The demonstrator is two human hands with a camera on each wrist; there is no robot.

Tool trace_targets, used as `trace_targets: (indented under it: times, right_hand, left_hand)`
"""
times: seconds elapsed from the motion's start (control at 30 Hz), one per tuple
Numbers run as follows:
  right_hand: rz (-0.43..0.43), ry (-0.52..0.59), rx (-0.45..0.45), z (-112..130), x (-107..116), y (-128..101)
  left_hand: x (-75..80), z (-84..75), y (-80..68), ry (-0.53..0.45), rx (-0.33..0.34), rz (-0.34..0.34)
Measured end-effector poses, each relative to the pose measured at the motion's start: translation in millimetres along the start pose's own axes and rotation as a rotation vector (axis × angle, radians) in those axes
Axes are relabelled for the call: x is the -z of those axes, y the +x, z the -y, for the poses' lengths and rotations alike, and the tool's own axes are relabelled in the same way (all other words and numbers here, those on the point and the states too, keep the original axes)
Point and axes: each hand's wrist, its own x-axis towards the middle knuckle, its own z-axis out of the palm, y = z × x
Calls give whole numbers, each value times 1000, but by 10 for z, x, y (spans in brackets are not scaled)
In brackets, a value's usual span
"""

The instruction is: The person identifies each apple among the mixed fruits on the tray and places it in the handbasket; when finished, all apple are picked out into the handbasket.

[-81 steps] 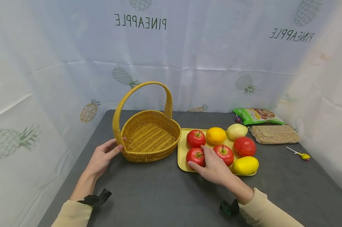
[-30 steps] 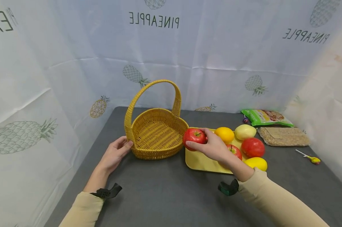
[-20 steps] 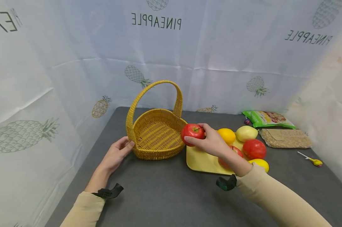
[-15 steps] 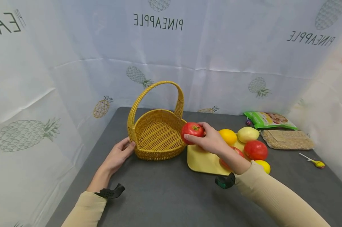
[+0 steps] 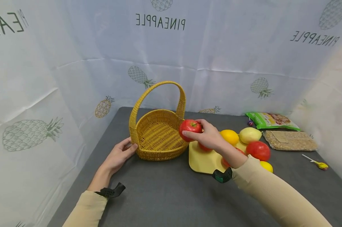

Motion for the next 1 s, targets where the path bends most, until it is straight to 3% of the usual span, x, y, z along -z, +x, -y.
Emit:
trace_targets:
  times: [0.17, 0.4, 0.63, 0.7, 1.0]
  right_hand:
    - [9, 0, 0, 20, -7, 54]
    - [41, 28, -9, 34, -34, 192]
    - [174, 340, -95, 83, -41, 376]
    - [184, 385, -111, 105, -47, 412]
    - [177, 366, -150, 216, -102, 554]
  left_hand:
    - [6, 4, 5, -81, -1, 22]
    - [4, 19, 15, -96, -10, 12]
    - [-7, 23, 33, -108, -9, 10]
    - [-12, 24, 40, -119, -16, 14]
    - [-19, 22, 39, -131, -35, 7]
